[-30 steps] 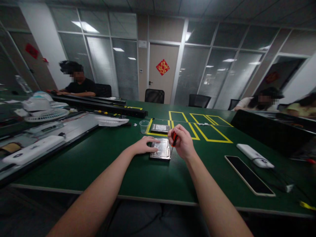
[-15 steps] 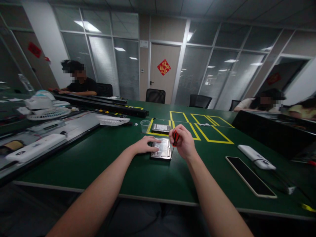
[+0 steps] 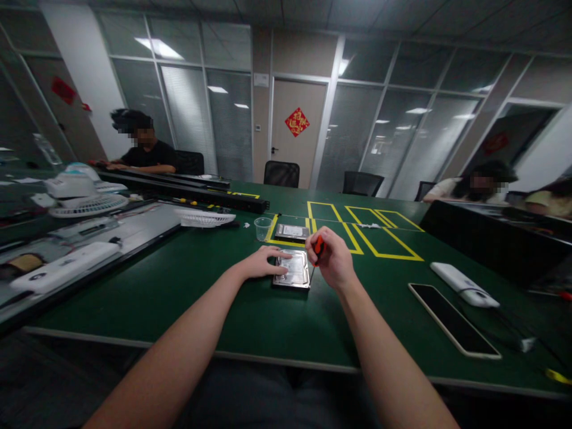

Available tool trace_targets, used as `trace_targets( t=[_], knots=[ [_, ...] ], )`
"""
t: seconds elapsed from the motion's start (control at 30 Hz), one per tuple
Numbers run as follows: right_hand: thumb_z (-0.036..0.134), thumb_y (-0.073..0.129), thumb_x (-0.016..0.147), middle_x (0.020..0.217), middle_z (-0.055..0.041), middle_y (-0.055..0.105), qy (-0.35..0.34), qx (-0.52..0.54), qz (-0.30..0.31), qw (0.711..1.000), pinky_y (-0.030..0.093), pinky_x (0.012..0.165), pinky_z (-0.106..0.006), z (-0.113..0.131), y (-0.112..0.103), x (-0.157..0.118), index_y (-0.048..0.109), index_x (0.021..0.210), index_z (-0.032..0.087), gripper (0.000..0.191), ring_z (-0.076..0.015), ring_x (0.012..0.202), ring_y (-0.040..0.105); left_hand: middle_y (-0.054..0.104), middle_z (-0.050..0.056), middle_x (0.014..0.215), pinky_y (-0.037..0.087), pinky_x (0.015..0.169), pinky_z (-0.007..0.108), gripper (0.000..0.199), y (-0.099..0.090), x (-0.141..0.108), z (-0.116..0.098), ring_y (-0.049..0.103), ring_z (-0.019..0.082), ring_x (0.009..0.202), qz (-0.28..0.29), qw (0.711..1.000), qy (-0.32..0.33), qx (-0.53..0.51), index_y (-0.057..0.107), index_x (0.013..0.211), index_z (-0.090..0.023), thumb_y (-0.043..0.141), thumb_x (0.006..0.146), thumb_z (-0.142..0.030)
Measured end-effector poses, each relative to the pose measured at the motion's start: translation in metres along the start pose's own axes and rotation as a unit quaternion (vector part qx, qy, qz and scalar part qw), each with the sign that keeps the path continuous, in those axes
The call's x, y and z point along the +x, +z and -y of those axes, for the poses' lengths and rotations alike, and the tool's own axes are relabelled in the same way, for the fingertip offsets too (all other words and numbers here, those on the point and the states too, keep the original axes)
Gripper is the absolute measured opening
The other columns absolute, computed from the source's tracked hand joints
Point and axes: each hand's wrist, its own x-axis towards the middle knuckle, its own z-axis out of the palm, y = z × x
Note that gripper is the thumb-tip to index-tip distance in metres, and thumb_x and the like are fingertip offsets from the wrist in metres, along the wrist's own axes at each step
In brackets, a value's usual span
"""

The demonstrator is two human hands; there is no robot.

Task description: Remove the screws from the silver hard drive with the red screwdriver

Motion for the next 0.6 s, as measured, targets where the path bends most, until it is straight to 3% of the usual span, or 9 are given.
trace_targets(
  t=[0.1,0.27,0.4,0.6],
  knots=[
    [0.026,0.057,0.091,0.078,-0.0013,0.069,-0.004,0.005,0.0,1.0,0.034,0.04,-0.022,-0.0003,-0.0001,-0.0007,0.053,0.078,0.021,0.014,-0.0099,0.044,0.05,0.046,0.007,0.153,0.025,0.12,0.049,0.067,0.0001,0.0,0.0001,0.038,0.035,0.143,-0.002,1.0,0.006,-0.002,0.062,0.138,-0.037,0.072,0.079,-0.066],
    [0.031,0.053,0.094,0.065,0.0015,0.065,0.018,0.019,0.011,1.0,0.022,0.038,-0.02,0.0011,-0.0003,0.0003,0.056,0.088,0.021,0.012,-0.0069,0.036,0.033,0.046,0.007,0.153,0.025,0.12,0.05,0.067,-0.0014,-0.0009,-0.0027,0.036,0.036,0.144,0.003,1.0,-0.001,-0.001,0.062,0.138,-0.038,0.072,0.079,-0.068],
    [0.035,0.045,0.097,0.069,-0.0038,0.065,0.018,0.011,0.013,1.0,0.029,0.043,-0.022,0.0015,-0.0002,0.001,0.064,0.083,0.016,0.03,-0.0083,0.043,0.042,0.045,0.007,0.154,0.024,0.12,0.05,0.067,-0.0024,-0.0013,-0.0046,0.036,0.036,0.144,0.005,1.0,-0.001,-0.002,0.062,0.138,-0.037,0.071,0.079,-0.067],
    [0.027,0.059,0.09,0.079,-0.0017,0.069,0.004,0.004,0.0,1.0,0.035,0.042,-0.022,-0.0001,-0.0009,-0.0001,0.053,0.079,0.02,0.014,-0.0107,0.047,0.053,0.045,0.006,0.154,0.025,0.12,0.05,0.068,-0.0022,-0.0014,-0.0041,0.036,0.037,0.144,0.003,1.0,-0.008,-0.005,0.062,0.138,-0.037,0.071,0.078,-0.068]
  ],
)
